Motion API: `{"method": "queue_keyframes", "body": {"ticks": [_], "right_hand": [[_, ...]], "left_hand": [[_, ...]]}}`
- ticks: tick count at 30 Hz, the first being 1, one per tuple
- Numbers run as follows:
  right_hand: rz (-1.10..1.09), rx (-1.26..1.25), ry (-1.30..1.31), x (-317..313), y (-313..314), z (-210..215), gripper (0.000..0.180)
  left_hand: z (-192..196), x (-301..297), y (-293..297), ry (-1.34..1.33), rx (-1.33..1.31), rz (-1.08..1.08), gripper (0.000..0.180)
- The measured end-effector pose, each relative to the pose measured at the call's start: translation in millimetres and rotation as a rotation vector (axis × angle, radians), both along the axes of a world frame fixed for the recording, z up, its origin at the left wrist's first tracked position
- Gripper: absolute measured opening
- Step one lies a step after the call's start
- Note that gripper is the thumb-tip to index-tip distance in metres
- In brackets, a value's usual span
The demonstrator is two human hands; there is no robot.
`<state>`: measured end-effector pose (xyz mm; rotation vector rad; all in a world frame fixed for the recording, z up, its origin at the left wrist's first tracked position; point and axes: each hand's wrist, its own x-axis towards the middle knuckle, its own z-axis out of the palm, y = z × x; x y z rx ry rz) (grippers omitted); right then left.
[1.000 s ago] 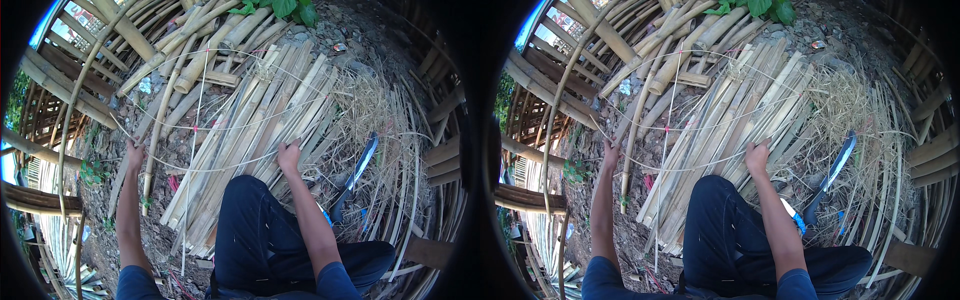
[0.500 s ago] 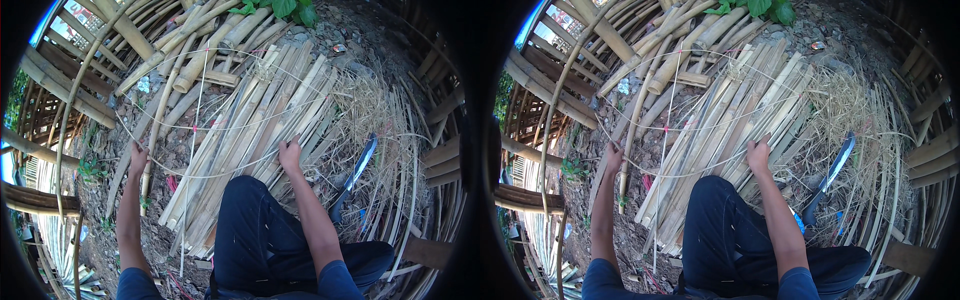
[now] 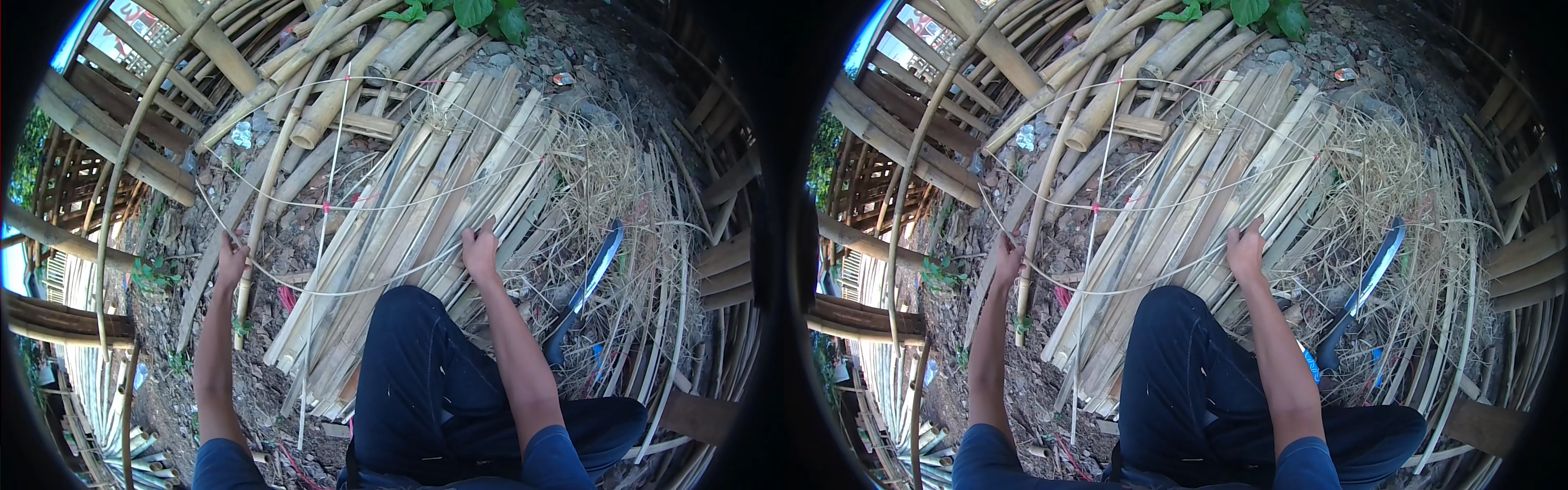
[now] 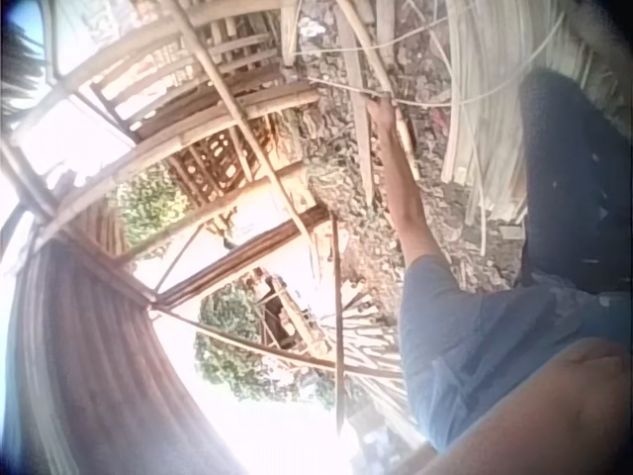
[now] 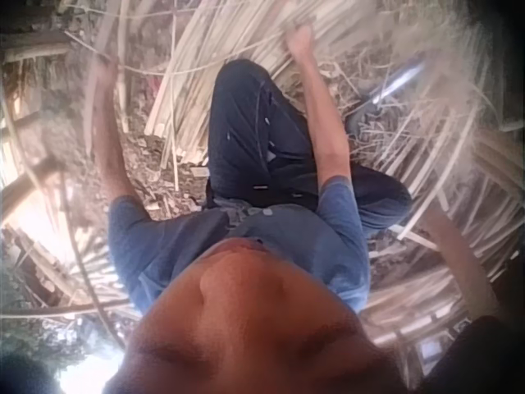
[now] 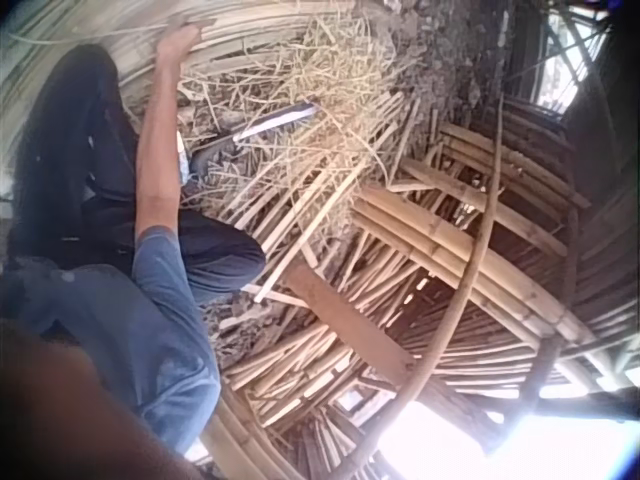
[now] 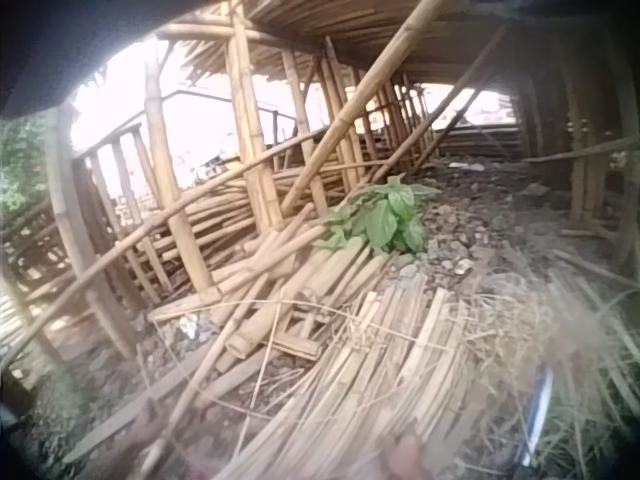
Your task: The person is preparing bamboo strips by trimming and smoothing them with a machete and a utility knife to build a kite frame.
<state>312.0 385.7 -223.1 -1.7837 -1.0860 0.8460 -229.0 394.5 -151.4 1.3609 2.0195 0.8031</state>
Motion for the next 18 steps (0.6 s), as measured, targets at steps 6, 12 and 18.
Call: {"method": "queue_keyframes", "body": {"ticks": [6, 12, 18], "right_hand": [[0.018, -0.015, -0.011, -1.2, -1.6, -0.4, 0.067], [0.015, 0.030, -0.067, -3.3, -10.3, 5.4, 0.069], [0.028, 0.057, -0.065, -5.6, -14.1, 11.0, 0.069]], "left_hand": [[10.4, 3.2, -7.4, 0.008, 0.008, -0.011, 0.055], [15.9, 10.2, -11.6, 0.075, -0.013, -0.008, 0.051], [3.1, -0.1, -9.1, 0.038, 0.001, -0.040, 0.050]]}}
